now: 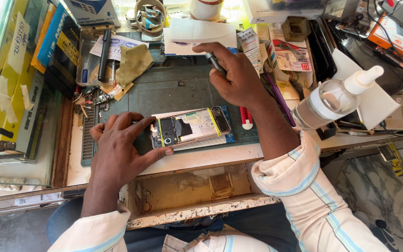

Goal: The person uses a screwdriver to remove screws from a disassembled smartphone and then uses tweezers to adjust internal components. They briefly test the device by turning it on and off, then wipe the back cover with a cloth.

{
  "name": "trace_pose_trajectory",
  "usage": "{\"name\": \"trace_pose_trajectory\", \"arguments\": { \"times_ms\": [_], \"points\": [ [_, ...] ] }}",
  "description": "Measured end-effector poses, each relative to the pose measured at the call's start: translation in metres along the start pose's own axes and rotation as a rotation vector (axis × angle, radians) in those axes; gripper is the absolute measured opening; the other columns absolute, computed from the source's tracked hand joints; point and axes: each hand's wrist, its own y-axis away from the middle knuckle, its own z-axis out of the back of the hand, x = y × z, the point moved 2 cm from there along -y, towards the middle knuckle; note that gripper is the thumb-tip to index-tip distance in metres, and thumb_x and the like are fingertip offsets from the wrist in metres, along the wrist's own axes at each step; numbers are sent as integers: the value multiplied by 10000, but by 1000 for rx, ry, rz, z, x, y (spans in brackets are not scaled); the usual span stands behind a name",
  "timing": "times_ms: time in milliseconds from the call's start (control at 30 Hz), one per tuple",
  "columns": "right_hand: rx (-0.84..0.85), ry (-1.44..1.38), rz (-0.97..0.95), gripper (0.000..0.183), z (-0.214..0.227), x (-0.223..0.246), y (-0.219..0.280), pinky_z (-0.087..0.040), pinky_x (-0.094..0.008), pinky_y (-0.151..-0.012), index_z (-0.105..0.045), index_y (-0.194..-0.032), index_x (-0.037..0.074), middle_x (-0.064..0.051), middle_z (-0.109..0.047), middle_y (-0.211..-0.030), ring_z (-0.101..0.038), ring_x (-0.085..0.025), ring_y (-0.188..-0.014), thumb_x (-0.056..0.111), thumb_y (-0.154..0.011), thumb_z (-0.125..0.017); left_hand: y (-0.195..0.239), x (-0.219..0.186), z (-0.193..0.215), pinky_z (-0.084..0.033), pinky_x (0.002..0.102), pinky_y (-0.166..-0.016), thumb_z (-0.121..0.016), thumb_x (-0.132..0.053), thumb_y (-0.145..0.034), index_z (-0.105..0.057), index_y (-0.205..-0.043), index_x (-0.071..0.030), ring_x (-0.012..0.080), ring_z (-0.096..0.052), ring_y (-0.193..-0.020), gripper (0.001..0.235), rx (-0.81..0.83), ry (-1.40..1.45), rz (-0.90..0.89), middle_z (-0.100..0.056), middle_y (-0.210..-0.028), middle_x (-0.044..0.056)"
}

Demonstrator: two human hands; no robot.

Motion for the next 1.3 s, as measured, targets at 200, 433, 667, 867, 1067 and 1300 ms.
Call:
{"name": "trace_pose_trajectory", "arguments": {
  "times_ms": [200, 433, 667, 867, 1067, 1300],
  "points": [
    [17, 29, -15, 522, 1, -2, -1, -286, -278, -518, -593, -1424, 144, 23, -361, -581, -349, -69, -505, 1, -922, -570, -3, 6, -2, -257, 450, -997, -686, -725, -776, -765, -1243, -120, 251, -538, -1126, 768, 24, 62, 49, -664, -1129, 61],
    [59, 10, -62, 498, 3, -4, -1, -290, -283, -498, -609, -1385, 132, 25, -398, -556, -369, -70, -478, 20, -903, -561, -5, 3, -4, -241, 453, -1027, -596, -725, -863, -776, -1233, -132, 254, -537, -1140, 722, -3, 76, 66, -672, -1132, 74],
    [78, 7, -76, 498, 3, -5, -2, -294, -287, -473, -606, -1378, 129, 37, -432, -534, -405, -62, -452, 18, -895, -555, -8, 3, -7, -239, 447, -1037, -550, -707, -903, -779, -1225, -144, 248, -544, -1126, 688, 1, 71, 98, -680, -1124, 77],
    [79, 28, -79, 497, 2, -10, 0, -307, -284, -466, -604, -1382, 132, 32, -441, -542, -418, -64, -452, 16, -901, -553, -7, 5, -9, -243, 449, -1039, -543, -716, -903, -780, -1225, -145, 242, -548, -1118, 697, -1, 64, 109, -681, -1113, 76],
    [-58, 20, -145, 477, 5, -19, 0, -363, -286, -492, -439, -1545, 161, -6, -495, -677, -490, -93, -532, 93, -1088, -559, -5, 3, -6, -257, 445, -1014, -622, -761, -808, -778, -1225, -151, 241, -547, -1127, 755, 3, 33, 80, -672, -1106, 67],
    [-80, -123, -183, 645, 0, -17, -3, -666, -294, -653, -270, -1575, 160, -74, -698, -977, -757, -133, -819, 67, -1082, -675, -5, -6, -2, -263, 452, -1018, -861, -745, -478, -728, -1258, -176, 239, -528, -1145, 974, 48, -78, 79, -641, -1166, 48]
  ]
}}
